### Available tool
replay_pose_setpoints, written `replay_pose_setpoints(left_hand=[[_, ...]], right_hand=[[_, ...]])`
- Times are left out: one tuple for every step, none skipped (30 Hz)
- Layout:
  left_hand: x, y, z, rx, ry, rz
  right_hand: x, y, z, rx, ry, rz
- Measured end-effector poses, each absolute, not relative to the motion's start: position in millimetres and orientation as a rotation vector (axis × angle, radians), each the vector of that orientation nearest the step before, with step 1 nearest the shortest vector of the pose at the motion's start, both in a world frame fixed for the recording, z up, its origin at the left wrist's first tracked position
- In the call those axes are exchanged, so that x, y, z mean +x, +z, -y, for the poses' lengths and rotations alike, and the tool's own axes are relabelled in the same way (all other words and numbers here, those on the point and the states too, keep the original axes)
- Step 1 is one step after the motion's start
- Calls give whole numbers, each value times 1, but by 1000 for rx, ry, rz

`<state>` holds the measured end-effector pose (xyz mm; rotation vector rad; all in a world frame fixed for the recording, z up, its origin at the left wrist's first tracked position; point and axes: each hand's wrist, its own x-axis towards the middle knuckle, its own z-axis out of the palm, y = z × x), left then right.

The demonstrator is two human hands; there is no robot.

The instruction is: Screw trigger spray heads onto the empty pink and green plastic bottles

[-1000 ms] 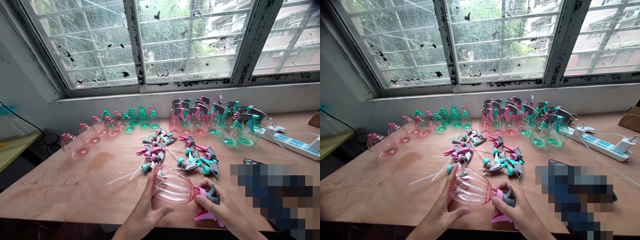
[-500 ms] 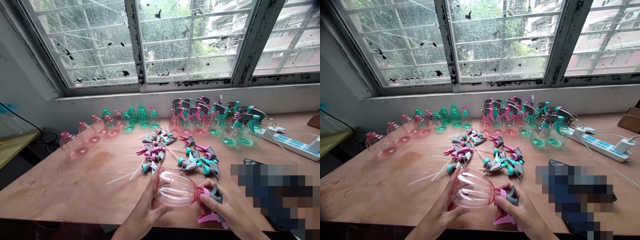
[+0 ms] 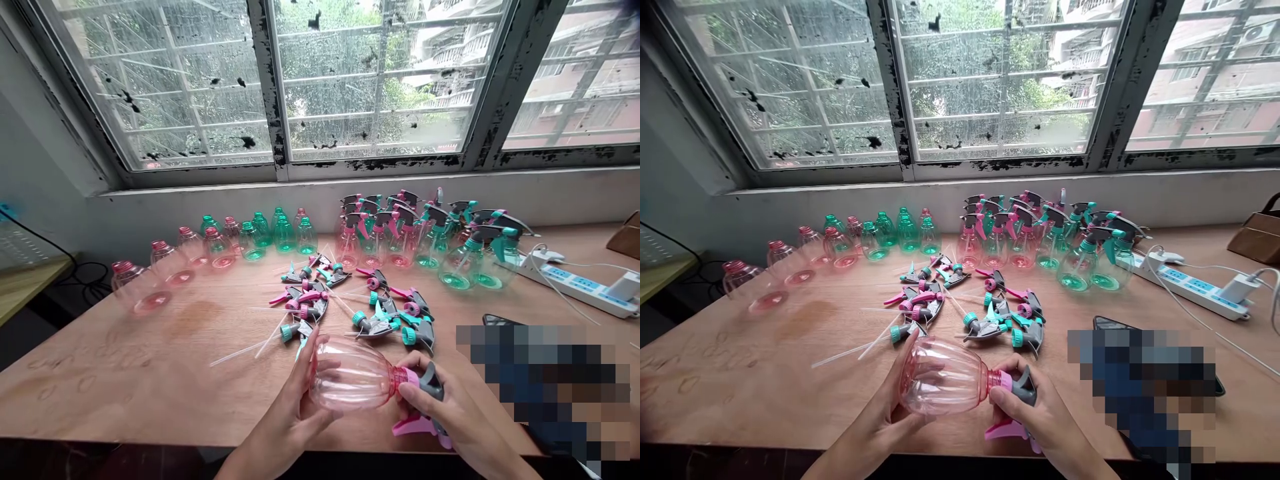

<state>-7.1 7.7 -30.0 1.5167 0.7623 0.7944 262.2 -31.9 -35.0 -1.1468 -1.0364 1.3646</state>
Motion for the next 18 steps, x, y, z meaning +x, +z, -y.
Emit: replay_pose_setpoints(left_hand=[[-7,-31,-8,1527,793,-759],[-7,-32,-8,1537,796,-758],[-7,-33,-8,1543,808,-760],[-8,-34,-7,1539,825,-762],[-9,-35,-7,1525,840,-764],[-9,-35,-7,1505,840,-767],[-10,-35,-7,1486,826,-775],[-11,-34,-6,1477,799,-788],[-12,-33,-6,1480,770,-805],[-12,-32,-6,1489,751,-814],[-12,-31,-6,1499,742,-813],[-12,-30,-6,1506,742,-804],[-11,-29,-6,1511,752,-791],[-11,-29,-6,1514,759,-775],[-10,-29,-6,1516,765,-763],[-9,-29,-6,1516,771,-759],[-9,-29,-5,1514,776,-764],[-8,-29,-5,1504,781,-770]], right_hand=[[262,-35,32,-1162,1367,1042],[262,-35,32,-1174,1368,1055],[261,-35,33,-1177,1368,1076],[261,-35,33,-1172,1368,1100],[261,-34,33,-1165,1367,1121],[261,-34,33,-1159,1365,1138],[261,-34,33,-1155,1365,1145],[261,-34,33,-1155,1370,1144],[262,-34,33,-1154,1381,1136],[262,-35,33,-1151,1390,1127],[263,-35,32,-1145,1396,1118],[264,-36,32,-1133,1403,1109],[264,-38,31,-1120,1408,1100],[265,-39,30,-1108,1409,1094],[265,-41,30,-1099,1406,1092],[265,-42,30,-1096,1404,1093],[266,-43,30,-1095,1406,1094],[265,-43,30,-1097,1406,1096]])
